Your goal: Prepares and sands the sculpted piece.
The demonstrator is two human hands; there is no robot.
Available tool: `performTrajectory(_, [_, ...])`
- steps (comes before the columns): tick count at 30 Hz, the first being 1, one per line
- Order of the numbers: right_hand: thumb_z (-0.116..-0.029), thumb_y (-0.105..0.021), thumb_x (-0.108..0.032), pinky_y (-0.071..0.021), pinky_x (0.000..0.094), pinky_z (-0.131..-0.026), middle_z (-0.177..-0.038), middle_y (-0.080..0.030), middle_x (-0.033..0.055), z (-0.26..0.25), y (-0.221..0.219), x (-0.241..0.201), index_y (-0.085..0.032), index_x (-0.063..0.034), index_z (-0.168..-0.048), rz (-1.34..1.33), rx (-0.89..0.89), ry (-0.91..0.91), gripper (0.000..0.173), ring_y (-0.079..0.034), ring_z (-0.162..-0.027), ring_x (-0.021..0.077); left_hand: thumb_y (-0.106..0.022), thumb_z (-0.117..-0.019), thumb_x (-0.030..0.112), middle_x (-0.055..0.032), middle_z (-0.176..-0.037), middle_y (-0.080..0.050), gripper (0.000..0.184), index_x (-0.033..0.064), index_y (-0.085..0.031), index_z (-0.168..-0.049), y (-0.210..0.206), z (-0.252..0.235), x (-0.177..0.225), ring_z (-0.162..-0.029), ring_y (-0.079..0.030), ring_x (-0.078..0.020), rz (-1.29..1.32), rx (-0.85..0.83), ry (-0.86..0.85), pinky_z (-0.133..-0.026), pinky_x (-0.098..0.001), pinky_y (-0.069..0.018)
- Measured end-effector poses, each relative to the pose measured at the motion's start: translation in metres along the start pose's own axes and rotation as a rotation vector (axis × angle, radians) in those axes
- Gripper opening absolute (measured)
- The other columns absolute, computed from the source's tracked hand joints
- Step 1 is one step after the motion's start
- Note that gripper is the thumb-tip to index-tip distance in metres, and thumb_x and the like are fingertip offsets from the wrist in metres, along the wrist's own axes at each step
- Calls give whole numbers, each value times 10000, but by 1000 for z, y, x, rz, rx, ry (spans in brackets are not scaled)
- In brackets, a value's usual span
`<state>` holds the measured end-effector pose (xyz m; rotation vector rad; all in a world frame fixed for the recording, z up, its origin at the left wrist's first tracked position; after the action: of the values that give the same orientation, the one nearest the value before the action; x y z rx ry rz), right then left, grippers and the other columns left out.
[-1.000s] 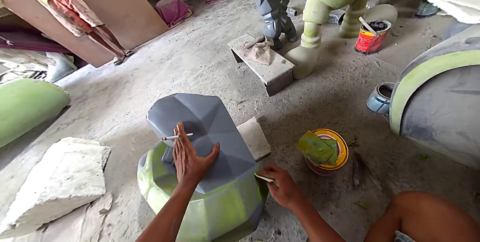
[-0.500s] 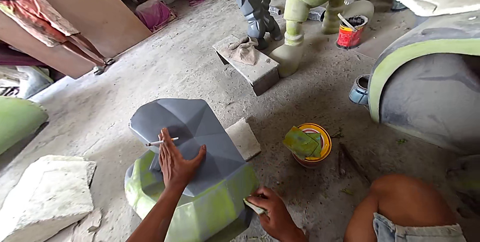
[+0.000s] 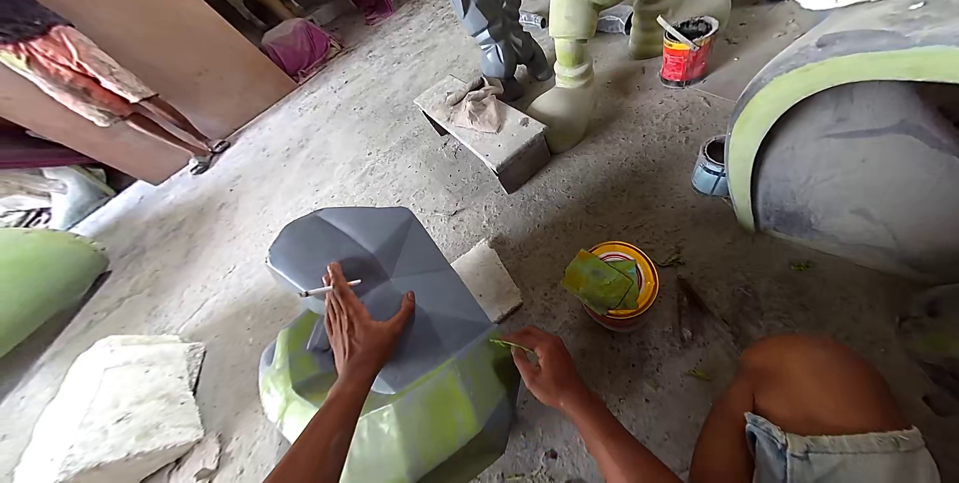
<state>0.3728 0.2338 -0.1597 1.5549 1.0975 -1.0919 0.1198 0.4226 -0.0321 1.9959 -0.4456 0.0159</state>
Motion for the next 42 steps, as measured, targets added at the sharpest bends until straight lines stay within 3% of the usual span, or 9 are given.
performTrajectory(5, [-996,-554,-182,-554,309,-995,-1239,-689,-28,-27,-12,5,-719,-278,-1303,92,-58,54,361,-641,-1140,64,-604,-737,829,-182,-1704,-177,1297,82,-79,-1658,1,1,5,-1563,-219,-362,4,-5,11,-1254,-564,-199])
performTrajectory(9, [-949,-583,-121,-607,391,-895,-1310,-672,34,-7,-24,3,-634,-254,-1421,297,-86,30,493,-691,-1097,160,-596,-741,835,-162,-1707,-183,1283,88,-98,-1658,-2,0,2,-1568,-218,-329,3,10,6,-1256,-545,-202])
performTrajectory(14, [-935,-611,-86,-629,430,-793,-1288,-683,55,33,-21,9,-622,-219,-1432,450,-124,0,515,-724,-1004,212,-578,-739,851,-158,-1711,-168,1295,93,-74,-1660,-8,-2,3,-1570,-216,-318,-17,-4,8,-1258,-544,-195])
performTrajectory(19, [-903,-661,-156,-602,402,-916,-1264,-702,33,71,-8,35,-692,-251,-1345,497,-162,10,454,-692,-1117,187,-585,-738,842,-158,-1709,-178,1296,97,-66,-1662,-8,-3,6,-1574,-204,-314,-5,-12,13,-1258,-548,-189])
performTrajectory(21, [-893,-658,-164,-609,368,-890,-1196,-723,15,76,-2,44,-741,-252,-1269,405,-80,21,395,-699,-1074,145,-585,-735,845,-142,-1712,-180,1293,111,-67,-1664,-10,-3,5,-1579,-191,-302,-5,-6,14,-1260,-541,-189])
performTrajectory(25, [-930,-604,-110,-616,304,-879,-1189,-721,9,31,3,26,-725,-205,-1303,204,167,35,403,-698,-1039,84,-579,-728,860,-130,-1710,-196,1299,115,-72,-1664,-10,-4,3,-1578,-199,-285,-14,11,18,-1261,-538,-191])
performTrajectory(28, [-990,-559,-135,-579,286,-963,-1222,-703,-3,-9,2,21,-721,-217,-1307,164,90,-6,365,-667,-1103,62,-589,-728,849,-100,-1718,-176,1294,140,-52,-1668,-10,-1,3,-1582,-183,-264,-8,2,18,-1265,-530,-186])
performTrajectory(32, [-986,-557,-163,-560,290,-988,-1215,-694,-25,-35,-6,23,-746,-259,-1250,161,-69,-11,338,-646,-1122,51,-599,-738,835,-124,-1713,-183,1291,107,-68,-1662,-7,-1,6,-1581,-184,-285,3,-2,4,-1263,-546,-191])
performTrajectory(42, [-985,-564,-107,-577,278,-960,-1208,-684,-21,4,-6,6,-757,-239,-1225,115,-141,59,335,-645,-1113,57,-607,-745,809,-118,-1715,-181,1278,91,-78,-1660,-1,-1,17,-1583,-178,-270,13,-16,22,-1267,-516,-184])
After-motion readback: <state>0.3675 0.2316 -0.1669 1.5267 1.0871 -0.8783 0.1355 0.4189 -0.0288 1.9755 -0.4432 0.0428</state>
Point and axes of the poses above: each hand's wrist, its own z-axis away from the middle knuckle, its own y-axis out of the back of the hand, x = y × z, the point moved 4 cm from there along -z, towards the middle knuckle
